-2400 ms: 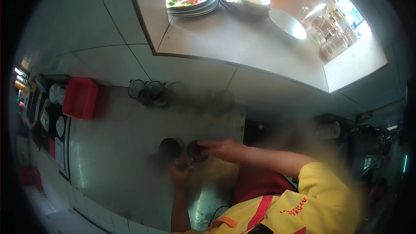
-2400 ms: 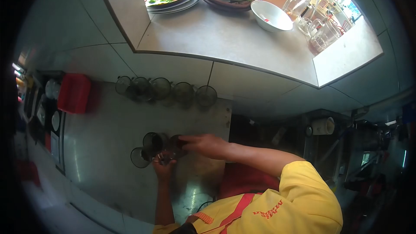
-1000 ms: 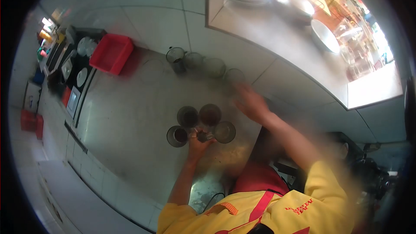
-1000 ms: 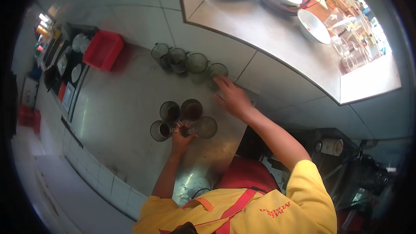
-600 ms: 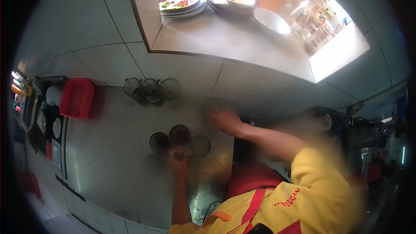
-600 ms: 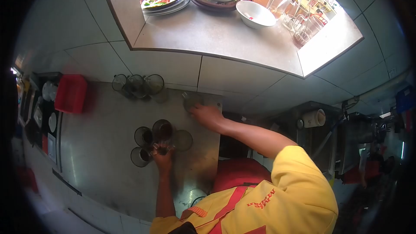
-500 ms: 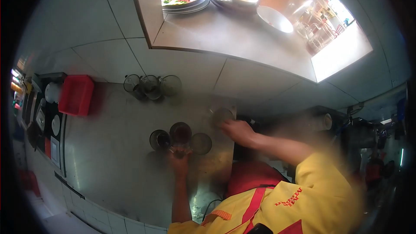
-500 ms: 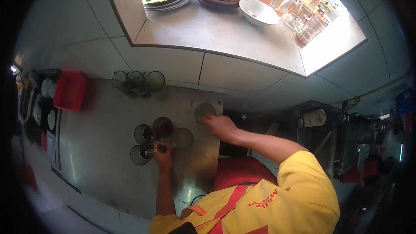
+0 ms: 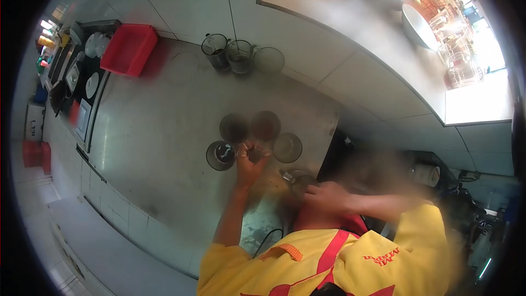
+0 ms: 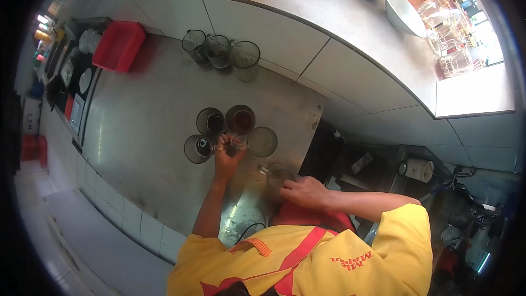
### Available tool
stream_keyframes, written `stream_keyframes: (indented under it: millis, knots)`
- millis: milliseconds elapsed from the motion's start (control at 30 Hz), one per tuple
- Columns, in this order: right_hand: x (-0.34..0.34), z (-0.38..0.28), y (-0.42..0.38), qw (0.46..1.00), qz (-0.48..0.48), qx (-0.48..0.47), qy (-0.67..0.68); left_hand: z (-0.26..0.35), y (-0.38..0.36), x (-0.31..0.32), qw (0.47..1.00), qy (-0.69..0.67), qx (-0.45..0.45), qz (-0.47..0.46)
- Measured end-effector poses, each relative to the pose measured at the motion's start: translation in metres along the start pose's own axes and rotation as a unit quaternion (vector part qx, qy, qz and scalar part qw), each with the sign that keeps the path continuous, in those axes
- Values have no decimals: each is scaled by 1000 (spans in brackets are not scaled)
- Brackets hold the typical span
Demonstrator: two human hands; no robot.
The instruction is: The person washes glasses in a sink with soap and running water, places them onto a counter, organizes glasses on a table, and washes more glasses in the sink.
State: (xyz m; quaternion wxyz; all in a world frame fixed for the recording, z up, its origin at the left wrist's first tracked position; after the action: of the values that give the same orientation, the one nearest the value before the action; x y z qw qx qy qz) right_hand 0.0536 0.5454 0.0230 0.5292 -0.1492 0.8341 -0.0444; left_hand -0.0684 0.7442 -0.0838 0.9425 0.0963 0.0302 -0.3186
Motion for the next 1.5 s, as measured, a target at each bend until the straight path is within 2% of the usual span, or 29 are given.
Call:
stream_keyframes:
  millis: [33,133,200,333,400,533,567,633,767,833,867,967,1033,1067,1100,1133,1167,1200,1233,1267,1300,1367,1433,1467,1500]
  knots:
    - [-3,-4,6,1000,15,-23,9,3,0,-3,1000,1,0,-1]
    - [-5,-10,26,999,33,-3,10,20,-1,-8,997,-72,20,-24]
    - [-4,-10,37,999,44,16,15,32,-1,-12,995,64,39,-73]
    - [1,-6,49,995,89,32,39,33,-1,-8,994,64,51,-73]
    - [6,-3,50,995,78,39,49,14,-4,-1,998,50,12,-45]
    - [-1,0,40,993,84,66,49,-2,-9,22,993,59,24,100]
    - [-7,-3,37,991,104,52,68,-6,-8,28,995,45,34,88]
    - [-17,-5,32,987,127,39,86,-16,-9,27,978,127,65,150]
    - [-29,5,15,966,205,19,159,-29,-8,26,975,154,57,148]
    - [-31,14,2,957,230,16,177,-22,-6,28,981,86,35,168]
    - [-31,19,-6,955,234,44,177,-22,-6,29,982,63,28,174]
    - [-33,31,-29,944,254,100,183,-36,-12,21,982,107,-12,156]
    - [-32,38,-50,936,273,127,185,-31,-8,20,982,96,89,136]
    - [-27,44,-62,932,272,151,187,-41,-13,19,982,97,93,134]
    - [-21,50,-74,927,274,174,189,-65,-24,14,982,-52,15,180]
    - [-16,55,-88,917,284,203,194,-65,-26,17,953,-200,-63,218]
    - [-10,59,-102,914,293,204,194,-53,-32,18,956,-198,-57,211]
    - [-1,64,-118,908,290,235,193,3,-33,26,989,-18,33,140]
    - [9,68,-134,898,289,269,193,39,-33,38,977,161,126,61]
    - [18,69,-151,888,294,293,197,22,-47,31,976,160,141,45]
    - [28,69,-170,876,315,306,200,-25,-72,10,994,97,43,39]
    - [51,63,-210,865,295,356,195,-31,-85,14,998,40,-48,4]
    - [74,49,-252,839,321,380,220,22,-105,38,999,-3,-21,37]
    - [92,43,-274,831,314,399,226,26,-109,42,1000,-2,-10,19]
    - [110,35,-295,824,306,417,232,23,-118,43,997,-38,-60,-12]
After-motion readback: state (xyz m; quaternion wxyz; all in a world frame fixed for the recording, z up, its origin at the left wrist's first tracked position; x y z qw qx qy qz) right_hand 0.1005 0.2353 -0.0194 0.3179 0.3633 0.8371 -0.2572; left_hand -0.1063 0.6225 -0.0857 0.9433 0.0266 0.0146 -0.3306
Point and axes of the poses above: each hand's wrist, its own y-axis towards the middle knuckle, its own x-axis out of the palm, z = x × y, the point moved 4 cm from there along y, towards the middle knuckle, and after that the axes turned 6 degrees about x, right-handed, at the moved point
